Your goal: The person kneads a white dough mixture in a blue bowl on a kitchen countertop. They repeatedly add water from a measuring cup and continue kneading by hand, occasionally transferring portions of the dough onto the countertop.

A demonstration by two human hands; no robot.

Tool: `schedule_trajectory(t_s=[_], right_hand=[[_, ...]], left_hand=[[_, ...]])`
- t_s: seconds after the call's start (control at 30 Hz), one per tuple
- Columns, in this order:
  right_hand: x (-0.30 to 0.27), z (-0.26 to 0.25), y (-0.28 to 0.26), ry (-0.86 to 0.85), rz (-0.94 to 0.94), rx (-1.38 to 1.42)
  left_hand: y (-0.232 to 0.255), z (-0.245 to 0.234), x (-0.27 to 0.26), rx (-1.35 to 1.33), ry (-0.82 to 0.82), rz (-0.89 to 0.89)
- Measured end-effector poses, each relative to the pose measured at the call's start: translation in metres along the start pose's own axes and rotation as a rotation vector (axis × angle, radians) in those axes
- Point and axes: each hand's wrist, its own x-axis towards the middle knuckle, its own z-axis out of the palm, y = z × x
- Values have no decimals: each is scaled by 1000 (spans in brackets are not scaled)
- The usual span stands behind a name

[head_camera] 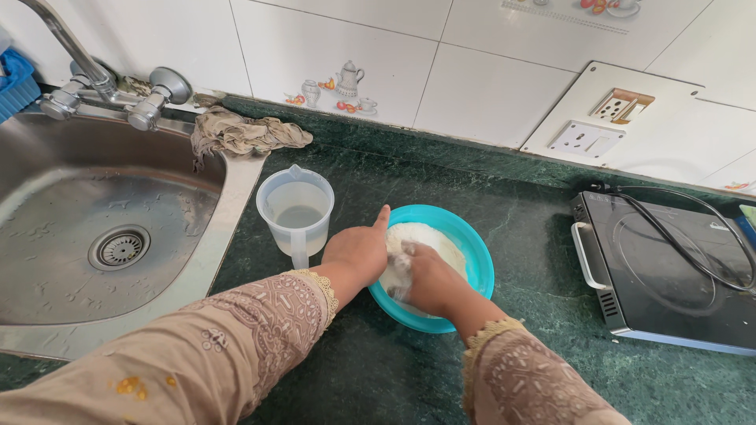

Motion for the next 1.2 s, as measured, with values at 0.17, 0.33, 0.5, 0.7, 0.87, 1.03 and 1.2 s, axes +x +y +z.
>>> schedule_trajectory(t_s=[0.17, 0.33, 0.5, 0.7, 0.87, 1.03, 1.2], right_hand=[[19, 21, 10, -233, 237, -237], [10, -10, -17, -216, 308, -241], [28, 16, 20, -8, 431, -291], [36, 4, 53, -1, 512, 109], [39, 21, 78, 89, 396, 71], [44, 13, 85, 47, 298, -102], [50, -10, 68, -61, 323, -108]], left_hand=[[-1, 4, -2, -11, 14, -12], [2, 7, -5, -30, 29, -31], [3, 14, -1, -25, 93, -57], [2, 12, 1, -76, 38, -71], [2, 4, -10, -106, 35, -68], [10, -19, -38, -36, 13, -42], [1, -58, -69, -83, 333, -42]])
